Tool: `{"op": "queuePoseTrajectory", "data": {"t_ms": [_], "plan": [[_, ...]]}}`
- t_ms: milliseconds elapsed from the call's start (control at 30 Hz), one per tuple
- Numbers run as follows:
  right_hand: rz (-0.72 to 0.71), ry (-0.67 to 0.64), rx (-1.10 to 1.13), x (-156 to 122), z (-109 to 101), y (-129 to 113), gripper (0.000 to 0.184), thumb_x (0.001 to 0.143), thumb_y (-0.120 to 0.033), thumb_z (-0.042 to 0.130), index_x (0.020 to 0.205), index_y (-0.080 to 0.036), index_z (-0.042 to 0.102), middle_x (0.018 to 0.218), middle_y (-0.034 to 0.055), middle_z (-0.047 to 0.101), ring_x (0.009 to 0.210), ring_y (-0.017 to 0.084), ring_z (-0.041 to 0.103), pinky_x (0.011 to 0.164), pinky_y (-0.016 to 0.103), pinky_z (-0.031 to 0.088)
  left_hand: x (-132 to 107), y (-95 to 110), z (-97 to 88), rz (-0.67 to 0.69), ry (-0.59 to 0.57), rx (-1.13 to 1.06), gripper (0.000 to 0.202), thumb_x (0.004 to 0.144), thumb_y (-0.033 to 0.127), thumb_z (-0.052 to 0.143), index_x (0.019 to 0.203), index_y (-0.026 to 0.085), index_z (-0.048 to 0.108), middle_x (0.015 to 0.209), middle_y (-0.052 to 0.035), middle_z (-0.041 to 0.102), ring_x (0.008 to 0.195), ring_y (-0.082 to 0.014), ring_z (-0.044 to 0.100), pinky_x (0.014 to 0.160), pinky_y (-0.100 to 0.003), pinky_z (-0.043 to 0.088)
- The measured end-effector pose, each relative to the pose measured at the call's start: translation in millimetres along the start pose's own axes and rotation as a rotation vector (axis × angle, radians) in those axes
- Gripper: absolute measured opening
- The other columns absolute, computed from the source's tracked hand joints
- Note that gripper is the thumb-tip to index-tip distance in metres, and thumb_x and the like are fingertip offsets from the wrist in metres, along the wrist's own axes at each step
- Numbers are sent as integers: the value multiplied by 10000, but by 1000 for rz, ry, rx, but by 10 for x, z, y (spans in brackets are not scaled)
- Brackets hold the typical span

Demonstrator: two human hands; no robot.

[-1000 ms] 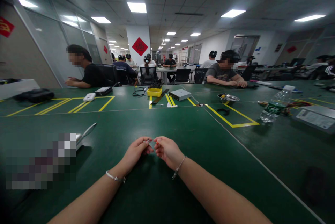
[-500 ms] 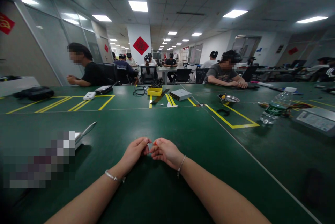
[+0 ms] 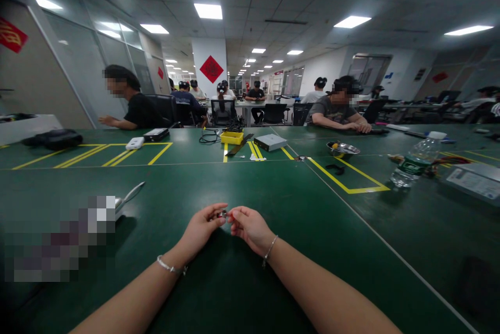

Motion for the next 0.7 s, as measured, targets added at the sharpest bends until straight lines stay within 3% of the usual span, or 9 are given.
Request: {"op": "queuePoseTrajectory", "data": {"t_ms": [133,300,533,700], "plan": [[-6,9,-22,6,-9,12,212,685,-327,572,756,-132,524,625,-10,530,486,48,459,495,207,370,-11,47,-49,26,37,124,232,631,163,553,862,162,575,790,-21,595,738,-130,528,699,-255,396],[-11,30,-52,20,-33,7,274,709,-412,517,720,-138,513,494,-39,469,398,39,398,412,187,305,-28,82,-35,16,37,116,233,610,169,575,839,164,531,687,21,542,656,-103,508,621,-224,398],[6,-29,-8,11,17,6,222,634,-281,621,776,-149,511,614,-11,553,494,55,471,505,206,370,-14,28,-26,-21,38,26,235,612,213,598,795,164,460,605,51,507,563,-82,496,540,-199,379],[-4,-51,20,19,14,1,231,641,-266,614,803,-145,502,711,19,582,519,57,480,519,219,381,-1,-1,6,-7,14,-74,204,663,177,532,829,179,412,713,15,579,691,-111,561,659,-242,408]]}}
Point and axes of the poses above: each hand's wrist, its own x-axis towards the middle knuckle, its own z-axis out of the palm, y = z × x, the point moved 10 cm from there along x, towards the middle knuckle
